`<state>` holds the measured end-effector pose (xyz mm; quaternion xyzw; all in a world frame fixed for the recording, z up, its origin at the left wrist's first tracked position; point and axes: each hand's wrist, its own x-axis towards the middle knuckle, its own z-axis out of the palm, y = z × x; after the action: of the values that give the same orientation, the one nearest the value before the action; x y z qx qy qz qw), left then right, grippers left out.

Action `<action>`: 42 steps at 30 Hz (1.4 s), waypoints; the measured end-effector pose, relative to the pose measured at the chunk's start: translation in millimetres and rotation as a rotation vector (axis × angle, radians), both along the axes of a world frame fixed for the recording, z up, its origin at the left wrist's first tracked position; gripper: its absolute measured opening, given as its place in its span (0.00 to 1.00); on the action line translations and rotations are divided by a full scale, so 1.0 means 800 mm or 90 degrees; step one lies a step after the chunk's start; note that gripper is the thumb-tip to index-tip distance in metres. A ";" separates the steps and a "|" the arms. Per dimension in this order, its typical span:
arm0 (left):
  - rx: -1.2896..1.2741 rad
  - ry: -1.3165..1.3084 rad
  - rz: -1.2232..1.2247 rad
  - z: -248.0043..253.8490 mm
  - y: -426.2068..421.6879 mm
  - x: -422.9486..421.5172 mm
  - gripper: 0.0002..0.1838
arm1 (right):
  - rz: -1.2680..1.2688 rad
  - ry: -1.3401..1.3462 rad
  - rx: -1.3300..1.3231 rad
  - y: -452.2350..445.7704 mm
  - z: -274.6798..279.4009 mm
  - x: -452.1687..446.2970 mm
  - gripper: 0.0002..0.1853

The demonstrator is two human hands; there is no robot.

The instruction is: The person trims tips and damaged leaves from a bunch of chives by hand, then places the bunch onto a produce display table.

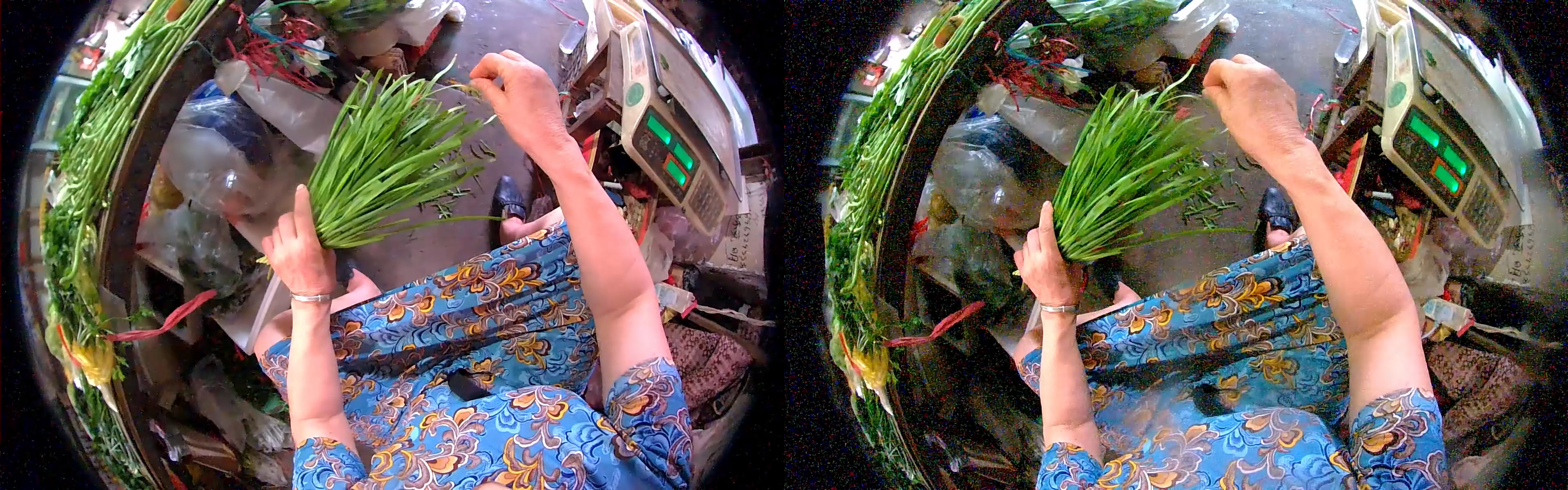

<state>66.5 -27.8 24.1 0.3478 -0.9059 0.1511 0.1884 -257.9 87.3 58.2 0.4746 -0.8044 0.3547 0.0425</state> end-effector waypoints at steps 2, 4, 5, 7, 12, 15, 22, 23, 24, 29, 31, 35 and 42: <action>-0.009 0.005 0.000 0.001 0.000 0.000 0.36 | -0.009 0.029 0.012 0.002 0.007 0.002 0.07; -0.026 0.039 -0.013 0.002 0.000 -0.001 0.34 | -0.015 0.019 0.051 0.003 0.014 0.005 0.07; -0.027 0.039 -0.013 0.001 -0.001 0.000 0.34 | -0.020 0.009 0.091 0.002 0.016 0.006 0.07; -0.019 0.035 -0.015 -0.002 -0.004 0.003 0.36 | -0.013 0.099 -0.002 0.001 0.005 0.003 0.07; -0.017 0.041 -0.020 -0.003 -0.006 0.003 0.37 | 0.032 0.042 -0.200 -0.009 0.008 0.003 0.08; -0.017 0.038 -0.016 -0.004 -0.005 0.003 0.38 | 0.043 -0.234 -0.160 -0.002 0.022 0.011 0.10; -0.045 0.052 -0.029 0.000 -0.003 -0.003 0.32 | 0.095 0.078 -0.302 -0.007 0.022 0.006 0.09; -0.045 0.052 -0.028 0.000 -0.003 -0.003 0.32 | 0.118 0.074 -0.287 -0.006 0.024 0.010 0.08; -0.047 0.049 -0.028 -0.001 -0.002 -0.004 0.32 | 0.118 0.074 -0.287 -0.006 0.025 0.013 0.08; -0.052 0.047 -0.038 -0.002 -0.001 -0.005 0.32 | 0.191 0.124 -0.238 -0.008 0.029 0.036 0.09; -0.021 0.013 -0.021 -0.005 -0.001 -0.002 0.35 | 0.247 0.109 -0.202 -0.010 0.027 0.041 0.09; -0.023 0.011 -0.022 -0.005 0.000 -0.003 0.35 | 0.273 0.073 -0.135 -0.008 0.023 0.047 0.08; -0.041 0.040 -0.047 -0.004 0.001 -0.006 0.33 | 0.301 0.051 -0.119 -0.013 0.017 0.052 0.02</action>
<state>61.4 -27.1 20.6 0.3125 -0.9063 0.1623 0.2338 -216.4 76.9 71.6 0.6573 -0.6323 0.4086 0.0342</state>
